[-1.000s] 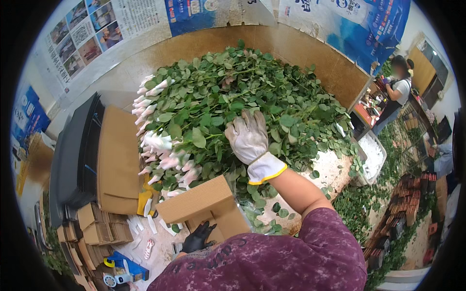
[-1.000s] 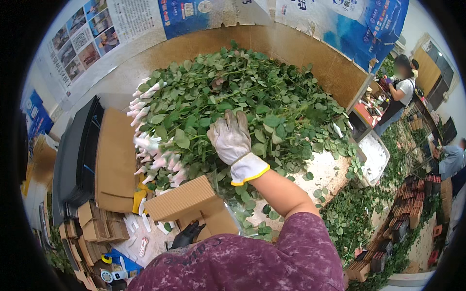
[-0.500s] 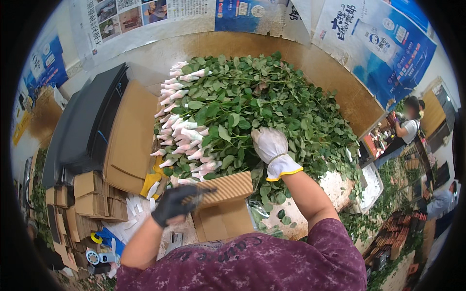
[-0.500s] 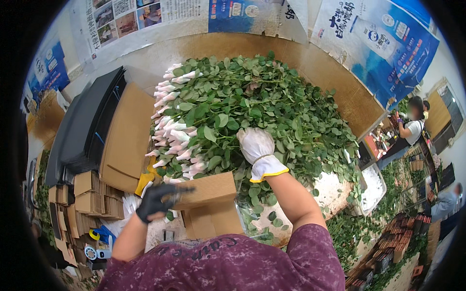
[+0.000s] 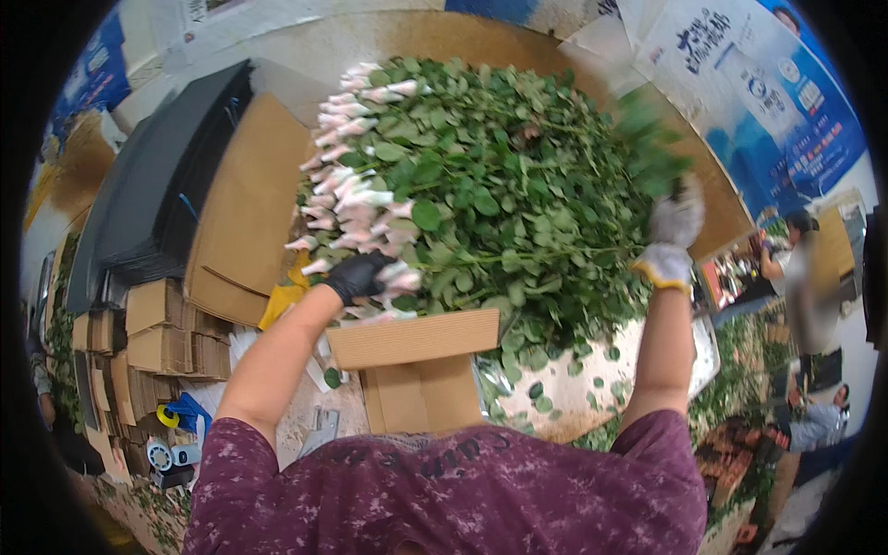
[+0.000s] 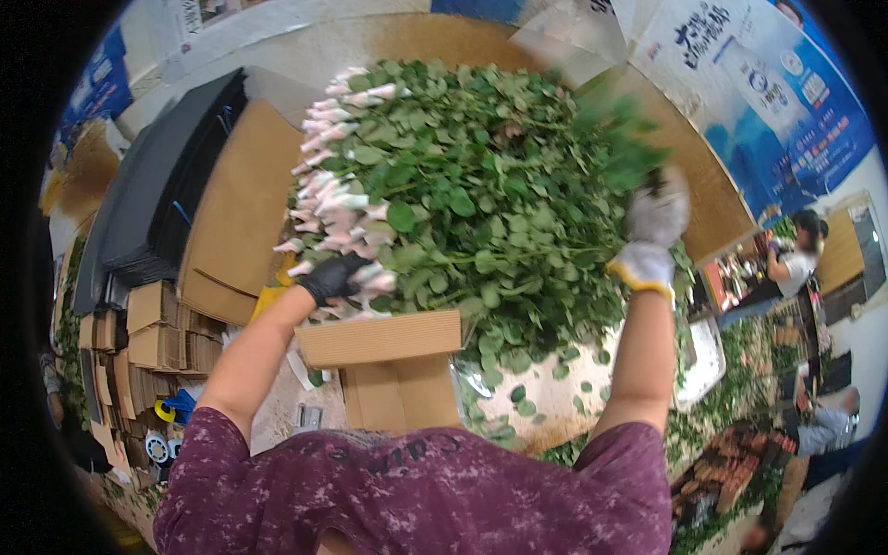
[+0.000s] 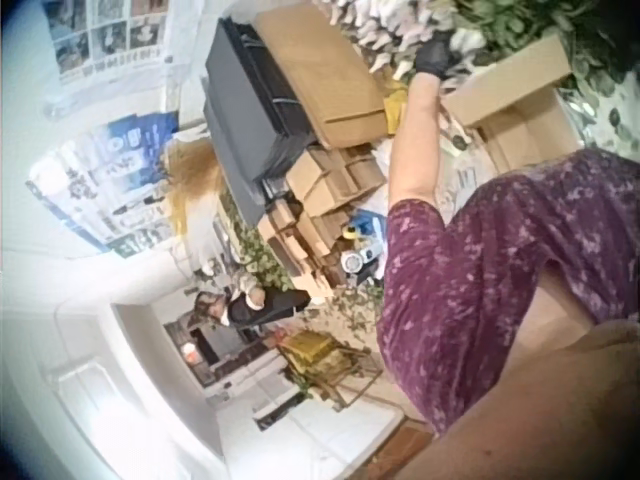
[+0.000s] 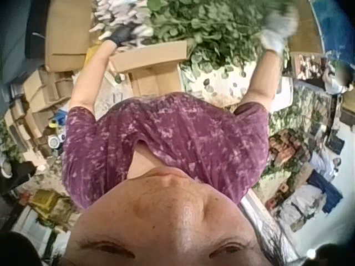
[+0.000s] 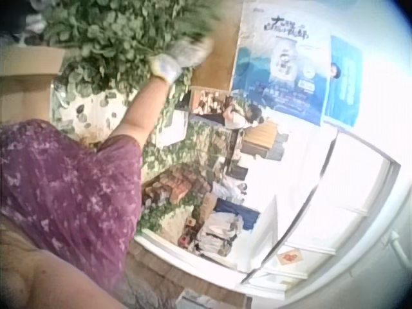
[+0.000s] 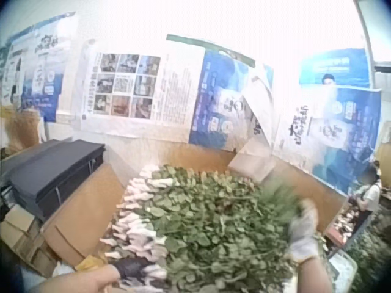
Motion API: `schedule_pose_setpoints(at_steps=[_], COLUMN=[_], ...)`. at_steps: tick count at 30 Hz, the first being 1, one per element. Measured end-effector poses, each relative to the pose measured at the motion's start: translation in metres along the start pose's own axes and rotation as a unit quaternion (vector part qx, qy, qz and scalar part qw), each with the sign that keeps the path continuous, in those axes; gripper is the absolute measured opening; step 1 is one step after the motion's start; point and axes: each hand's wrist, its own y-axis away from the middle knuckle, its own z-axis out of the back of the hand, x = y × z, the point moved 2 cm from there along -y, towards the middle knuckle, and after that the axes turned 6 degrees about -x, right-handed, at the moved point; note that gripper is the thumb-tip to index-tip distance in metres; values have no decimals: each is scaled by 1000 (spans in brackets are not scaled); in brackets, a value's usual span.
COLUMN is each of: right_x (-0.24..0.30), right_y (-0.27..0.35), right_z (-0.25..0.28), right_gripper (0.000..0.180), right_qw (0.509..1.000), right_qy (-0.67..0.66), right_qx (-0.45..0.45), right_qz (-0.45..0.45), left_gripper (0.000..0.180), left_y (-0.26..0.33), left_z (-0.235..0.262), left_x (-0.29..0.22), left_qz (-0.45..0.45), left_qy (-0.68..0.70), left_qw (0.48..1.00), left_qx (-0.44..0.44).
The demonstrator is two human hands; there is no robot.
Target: The person selects individual roses from a pile, arranges them in rows within a black cardboard tray, covers them with a plastic sheet, and then repeats the process with a cardboard box.
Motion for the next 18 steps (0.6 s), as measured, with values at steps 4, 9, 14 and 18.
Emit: schedule_pose_setpoints(at_steps=[4,9,14,18], right_x=[11,96,156,143], right_y=[-71,-6,136,121], right_z=[104,175,119,34], right_gripper=[19,19,12,21], right_qw=[981,991,848,945], right_qy=[71,-135,-3,58], right_qx=[-138,10,507,314], right_qz=[120,17,154,69], left_gripper=[54,59,31,33], left_y=[5,29,128,142], left_z=[41,138,138,63], left_x=[-2,-89,-206,-209], left_qz=[49,96,-60,-54], left_qy=[151,-142,71,230], left_qw=[987,963,971,968], left_qx=[-38,-208,-220,82])
